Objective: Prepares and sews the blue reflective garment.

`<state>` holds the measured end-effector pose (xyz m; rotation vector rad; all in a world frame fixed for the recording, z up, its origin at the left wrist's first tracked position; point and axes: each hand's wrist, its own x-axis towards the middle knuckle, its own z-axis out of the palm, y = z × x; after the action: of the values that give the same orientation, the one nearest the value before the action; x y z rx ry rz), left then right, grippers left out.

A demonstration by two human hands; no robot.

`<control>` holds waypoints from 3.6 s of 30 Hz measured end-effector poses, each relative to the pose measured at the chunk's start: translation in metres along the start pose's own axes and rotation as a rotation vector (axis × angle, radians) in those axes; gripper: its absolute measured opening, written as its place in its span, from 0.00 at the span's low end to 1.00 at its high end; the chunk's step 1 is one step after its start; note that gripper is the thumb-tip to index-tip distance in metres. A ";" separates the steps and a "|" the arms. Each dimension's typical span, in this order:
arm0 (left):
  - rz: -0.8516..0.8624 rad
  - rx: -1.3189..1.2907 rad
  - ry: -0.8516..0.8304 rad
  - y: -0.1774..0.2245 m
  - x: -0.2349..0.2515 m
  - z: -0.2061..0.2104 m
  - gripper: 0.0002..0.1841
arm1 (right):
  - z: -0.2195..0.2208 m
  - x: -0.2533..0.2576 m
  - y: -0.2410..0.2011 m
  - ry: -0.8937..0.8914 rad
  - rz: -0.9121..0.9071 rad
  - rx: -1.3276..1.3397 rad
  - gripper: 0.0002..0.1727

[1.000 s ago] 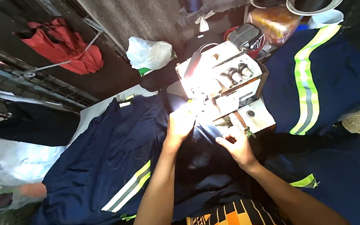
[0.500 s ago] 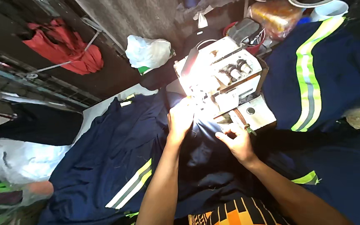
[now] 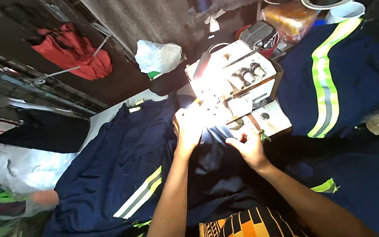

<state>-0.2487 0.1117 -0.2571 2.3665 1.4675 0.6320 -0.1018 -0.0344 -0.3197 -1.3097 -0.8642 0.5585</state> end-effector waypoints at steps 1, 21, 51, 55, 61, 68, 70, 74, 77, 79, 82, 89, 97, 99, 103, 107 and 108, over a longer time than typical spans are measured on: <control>-0.022 -0.050 -0.029 -0.005 0.008 -0.001 0.27 | 0.002 0.005 -0.002 -0.009 -0.016 -0.001 0.14; -0.976 -0.736 0.577 -0.148 -0.245 0.031 0.35 | -0.021 -0.051 -0.019 -1.311 0.524 -1.163 0.24; 0.582 0.091 0.060 -0.055 -0.158 -0.008 0.10 | -0.011 -0.043 0.012 -0.906 0.431 0.467 0.14; 0.442 -0.093 -0.143 -0.037 -0.154 -0.044 0.09 | -0.046 -0.051 0.017 -0.807 0.253 0.372 0.05; -0.134 -0.658 0.246 0.011 -0.142 -0.072 0.13 | -0.058 -0.066 0.027 -0.748 0.365 0.464 0.07; 0.488 -0.090 0.171 0.027 -0.185 0.003 0.11 | -0.056 -0.069 0.044 -0.765 0.357 0.482 0.07; 0.518 -0.037 0.181 0.023 -0.173 0.017 0.12 | -0.050 -0.063 0.040 -0.750 0.340 0.435 0.08; 0.539 0.074 0.213 0.033 -0.132 0.018 0.12 | -0.036 -0.045 0.027 -0.688 0.323 0.424 0.10; 0.530 0.160 0.201 0.044 -0.106 0.016 0.11 | -0.026 -0.029 0.013 -0.634 0.331 0.389 0.11; 0.489 0.229 0.152 0.054 -0.094 0.012 0.10 | -0.020 -0.016 0.003 -0.612 0.341 0.318 0.11; 0.314 0.361 -0.069 0.078 -0.086 -0.003 0.16 | -0.011 0.003 -0.006 -0.565 0.346 0.220 0.13; 0.191 0.272 -0.184 0.077 -0.120 -0.008 0.20 | -0.021 -0.004 0.010 -0.537 0.241 0.067 0.15; 0.152 -0.372 0.433 0.033 -0.172 -0.015 0.10 | -0.057 -0.060 0.039 -0.569 0.236 0.303 0.08; 0.230 -0.387 0.469 0.041 -0.163 -0.018 0.11 | -0.061 -0.061 0.040 -0.563 0.230 0.359 0.08; 0.450 -0.100 0.208 0.052 -0.157 -0.007 0.09 | -0.061 -0.057 0.040 -0.541 0.226 0.399 0.09; 0.509 -0.032 0.177 0.049 -0.143 0.020 0.10 | -0.043 -0.043 0.030 -0.450 0.208 0.394 0.08; 0.515 -0.014 0.186 0.050 -0.135 0.023 0.10 | -0.036 -0.038 0.027 -0.423 0.214 0.402 0.08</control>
<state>-0.2511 -0.0313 -0.2830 2.7510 0.8960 0.9986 -0.0913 -0.0800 -0.3553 -0.9302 -0.8979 1.1452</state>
